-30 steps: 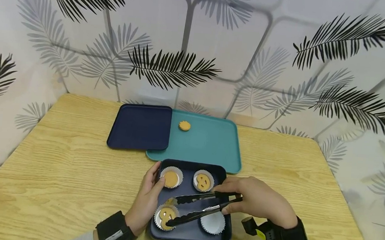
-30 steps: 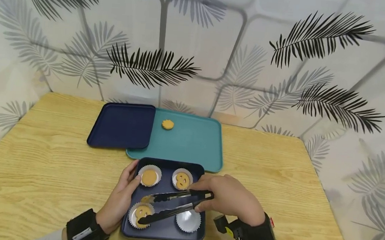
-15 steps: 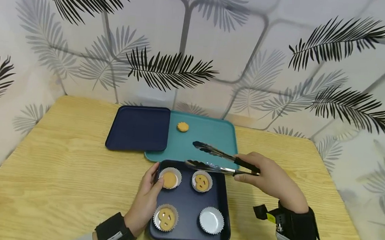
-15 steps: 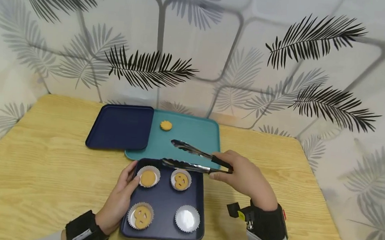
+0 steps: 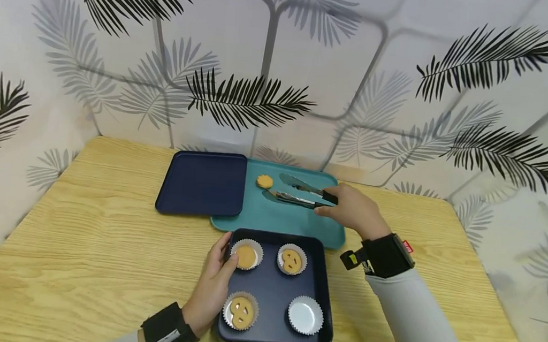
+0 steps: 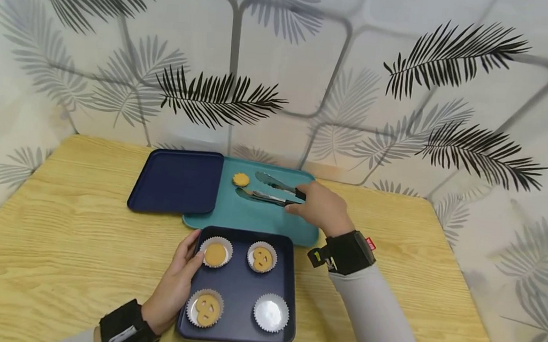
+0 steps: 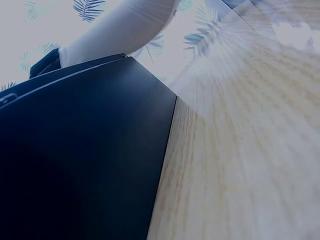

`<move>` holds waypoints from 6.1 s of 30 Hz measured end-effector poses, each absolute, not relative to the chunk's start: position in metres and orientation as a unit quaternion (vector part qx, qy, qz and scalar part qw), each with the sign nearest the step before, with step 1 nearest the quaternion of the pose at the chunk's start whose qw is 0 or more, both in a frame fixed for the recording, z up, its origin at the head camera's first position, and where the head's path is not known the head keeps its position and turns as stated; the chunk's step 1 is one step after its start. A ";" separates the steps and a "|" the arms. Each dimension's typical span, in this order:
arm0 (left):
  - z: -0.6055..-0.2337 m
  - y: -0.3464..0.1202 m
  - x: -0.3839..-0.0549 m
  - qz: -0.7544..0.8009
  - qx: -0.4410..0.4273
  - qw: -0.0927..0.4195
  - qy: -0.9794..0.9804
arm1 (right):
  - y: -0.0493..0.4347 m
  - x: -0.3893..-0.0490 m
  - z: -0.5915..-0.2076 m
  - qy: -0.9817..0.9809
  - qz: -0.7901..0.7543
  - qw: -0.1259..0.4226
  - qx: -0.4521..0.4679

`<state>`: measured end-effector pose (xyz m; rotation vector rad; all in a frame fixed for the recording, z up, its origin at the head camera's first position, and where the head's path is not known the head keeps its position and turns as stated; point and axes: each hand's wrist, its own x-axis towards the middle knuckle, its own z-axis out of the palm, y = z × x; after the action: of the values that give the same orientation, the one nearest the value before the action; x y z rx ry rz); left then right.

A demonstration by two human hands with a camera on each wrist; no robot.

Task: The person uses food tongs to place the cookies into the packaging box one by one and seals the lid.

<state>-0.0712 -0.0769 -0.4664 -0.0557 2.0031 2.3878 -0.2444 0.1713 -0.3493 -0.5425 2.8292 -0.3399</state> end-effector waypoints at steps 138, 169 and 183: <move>-0.465 -0.076 -0.073 0.766 -0.021 0.020 0.643 | 0.243 -0.063 -0.289 0.953 0.074 0.035 -0.292; -0.467 -0.076 -0.070 0.762 -0.018 0.016 0.647 | 0.263 -0.160 -0.362 0.963 -0.218 0.128 -0.092; -0.466 -0.076 -0.072 0.763 -0.018 0.012 0.646 | 0.256 -0.200 -0.401 0.976 -0.165 0.134 -0.046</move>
<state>-0.0720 -0.0758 -0.4656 -0.0570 2.0123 2.3798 -0.2003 0.2556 -0.4015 -0.1327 2.8306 -0.4779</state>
